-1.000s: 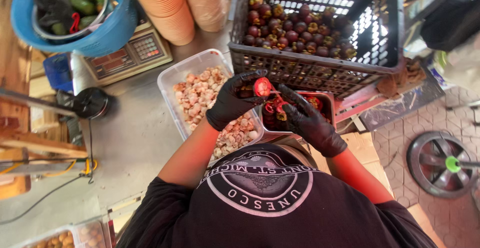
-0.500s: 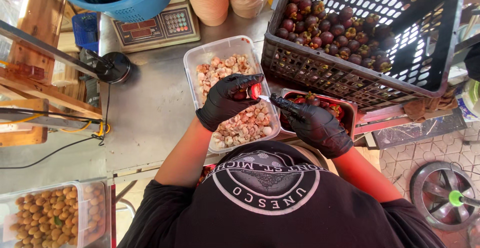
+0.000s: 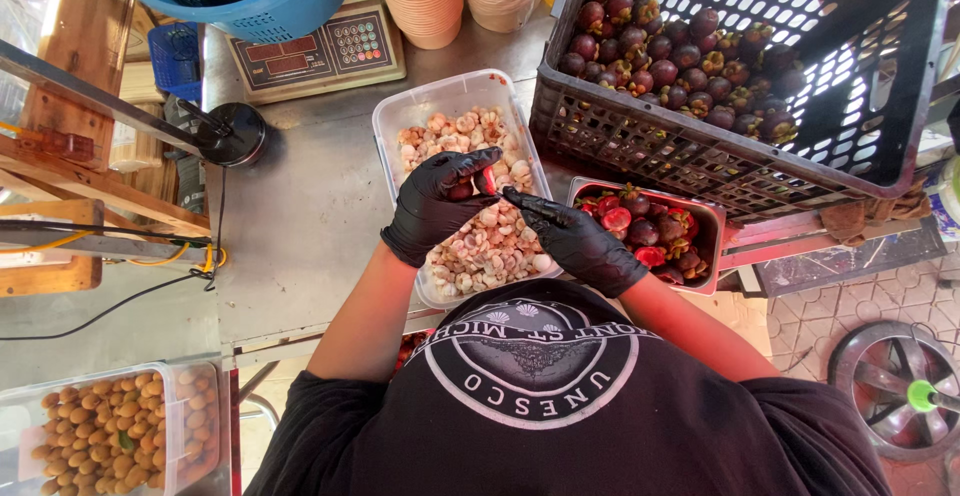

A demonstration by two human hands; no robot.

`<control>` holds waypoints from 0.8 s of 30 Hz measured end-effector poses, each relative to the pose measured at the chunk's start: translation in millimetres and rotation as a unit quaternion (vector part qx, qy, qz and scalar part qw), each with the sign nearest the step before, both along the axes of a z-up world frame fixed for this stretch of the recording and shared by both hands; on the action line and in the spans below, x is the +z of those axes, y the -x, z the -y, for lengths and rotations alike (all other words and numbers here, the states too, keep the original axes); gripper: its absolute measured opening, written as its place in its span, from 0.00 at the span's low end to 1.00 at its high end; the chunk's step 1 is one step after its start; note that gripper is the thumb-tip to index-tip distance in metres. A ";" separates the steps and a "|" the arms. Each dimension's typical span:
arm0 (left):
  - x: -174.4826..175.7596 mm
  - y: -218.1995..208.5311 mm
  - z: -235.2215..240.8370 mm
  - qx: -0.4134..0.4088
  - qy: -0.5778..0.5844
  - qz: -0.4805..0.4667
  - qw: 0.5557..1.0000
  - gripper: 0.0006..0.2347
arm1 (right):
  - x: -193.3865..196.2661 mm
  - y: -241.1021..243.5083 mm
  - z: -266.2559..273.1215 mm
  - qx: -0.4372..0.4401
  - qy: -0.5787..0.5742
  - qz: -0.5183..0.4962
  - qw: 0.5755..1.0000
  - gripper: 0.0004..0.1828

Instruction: The person peels mangosteens one by one using a small knife. They cut the thick purple rind, remove the white edible segments, and place them into a clear plastic container. The discarded rinds are collected in a separate metal tray. The process is repeated continuously throughout the video.

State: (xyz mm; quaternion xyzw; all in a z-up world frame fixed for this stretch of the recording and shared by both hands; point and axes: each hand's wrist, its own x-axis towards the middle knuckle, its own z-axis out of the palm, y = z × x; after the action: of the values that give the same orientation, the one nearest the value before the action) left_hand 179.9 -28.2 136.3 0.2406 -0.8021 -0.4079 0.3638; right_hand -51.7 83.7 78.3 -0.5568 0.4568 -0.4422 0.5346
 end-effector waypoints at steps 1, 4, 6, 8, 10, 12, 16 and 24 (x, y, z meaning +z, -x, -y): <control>-5.7 -3.4 1.0 0.000 -0.004 -0.007 1.000 0.25 | -5.6 -3.6 2.1 -0.009 -0.043 0.026 0.999 0.25; -27.0 -9.8 2.8 -0.004 -0.053 -0.058 0.997 0.23 | -11.1 -15.8 9.4 -0.031 -0.217 0.202 0.955 0.24; -41.2 -10.6 3.1 -0.015 -0.134 -0.128 0.983 0.21 | -4.6 -25.0 17.2 -0.042 -0.373 0.434 0.819 0.25; -53.2 -9.0 1.6 0.010 -0.136 -0.145 0.980 0.22 | 7.0 -32.5 16.7 -0.040 -0.349 0.277 0.894 0.20; -59.6 -9.9 1.4 0.042 -0.085 -0.140 0.986 0.22 | 21.3 -35.4 17.0 -0.058 -0.347 0.191 0.916 0.17; -61.6 -14.7 0.5 0.081 0.017 -0.108 0.991 0.23 | 33.3 -35.3 18.7 -0.096 -0.375 0.186 0.903 0.16; -54.8 -24.5 3.8 0.139 0.033 -0.042 0.989 0.22 | 40.7 -32.2 21.4 -0.072 -0.378 0.218 0.897 0.18; -43.6 8.6 -0.9 -0.031 -0.211 -0.162 0.963 0.21 | 34.8 3.3 4.5 -0.161 -0.209 0.208 0.942 0.16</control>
State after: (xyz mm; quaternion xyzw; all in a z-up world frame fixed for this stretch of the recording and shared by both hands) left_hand 171.3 -27.3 92.7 0.2181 -0.6352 -0.6125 0.4168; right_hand -55.0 79.3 113.1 -0.2466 0.5014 -0.5230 0.6436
